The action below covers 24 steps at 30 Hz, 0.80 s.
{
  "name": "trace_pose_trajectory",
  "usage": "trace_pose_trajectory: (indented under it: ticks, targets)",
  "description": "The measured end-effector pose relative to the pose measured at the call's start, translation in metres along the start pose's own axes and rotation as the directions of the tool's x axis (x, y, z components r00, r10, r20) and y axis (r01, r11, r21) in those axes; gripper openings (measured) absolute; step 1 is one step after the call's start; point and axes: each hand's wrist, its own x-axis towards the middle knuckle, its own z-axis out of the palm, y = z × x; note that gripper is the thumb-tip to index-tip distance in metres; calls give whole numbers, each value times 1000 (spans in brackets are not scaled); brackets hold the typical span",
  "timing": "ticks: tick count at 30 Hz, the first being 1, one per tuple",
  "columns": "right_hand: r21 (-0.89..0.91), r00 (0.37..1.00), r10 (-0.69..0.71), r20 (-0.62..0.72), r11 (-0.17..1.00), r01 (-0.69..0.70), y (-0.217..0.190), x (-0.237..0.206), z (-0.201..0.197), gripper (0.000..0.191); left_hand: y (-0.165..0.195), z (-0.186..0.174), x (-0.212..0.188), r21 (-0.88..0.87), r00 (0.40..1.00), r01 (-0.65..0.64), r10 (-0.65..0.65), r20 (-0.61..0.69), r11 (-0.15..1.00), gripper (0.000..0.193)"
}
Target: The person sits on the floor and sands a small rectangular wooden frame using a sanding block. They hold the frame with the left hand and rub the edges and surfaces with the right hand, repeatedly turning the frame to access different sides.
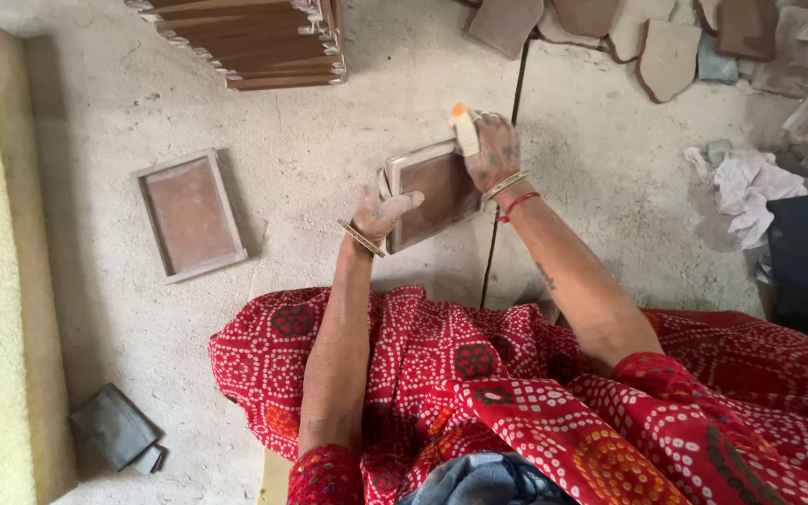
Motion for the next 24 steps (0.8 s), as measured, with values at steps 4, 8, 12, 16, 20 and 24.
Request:
trace_pose_trajectory:
  ticks: [4, 8, 12, 16, 20, 24]
  targets:
    - [-148, 968, -145, -205, 982, 116, -30, 4, -8, 34, 11, 4, -1, 247, 998, 21, -7, -58, 969, 63]
    - [-2, 863, -375, -337, 918, 398, -105, 6, -3, 34, 5, 4, 0, 67, 999, 43, -41, -19, 997, 54]
    - [77, 987, -127, 101, 990, 120, -109, 14, -3, 42, -5, 0, 4, 300, 999, 34, -41, 15, 953, 44]
    - [41, 999, 23, 24, 999, -24, -43, 15, -6, 23, -10, -9, 0, 344, 996, 70, -44, -82, 936, 58]
    - [7, 990, -91, -105, 996, 92, 19, -2, -1, 22, -8, -10, -4, 192, 998, 17, -4, -64, 981, 53]
    - [59, 940, 333, -73, 942, -329, 15, -5, 12, 23, 2, -9, 1, 170, 998, -23, 32, -49, 985, 53]
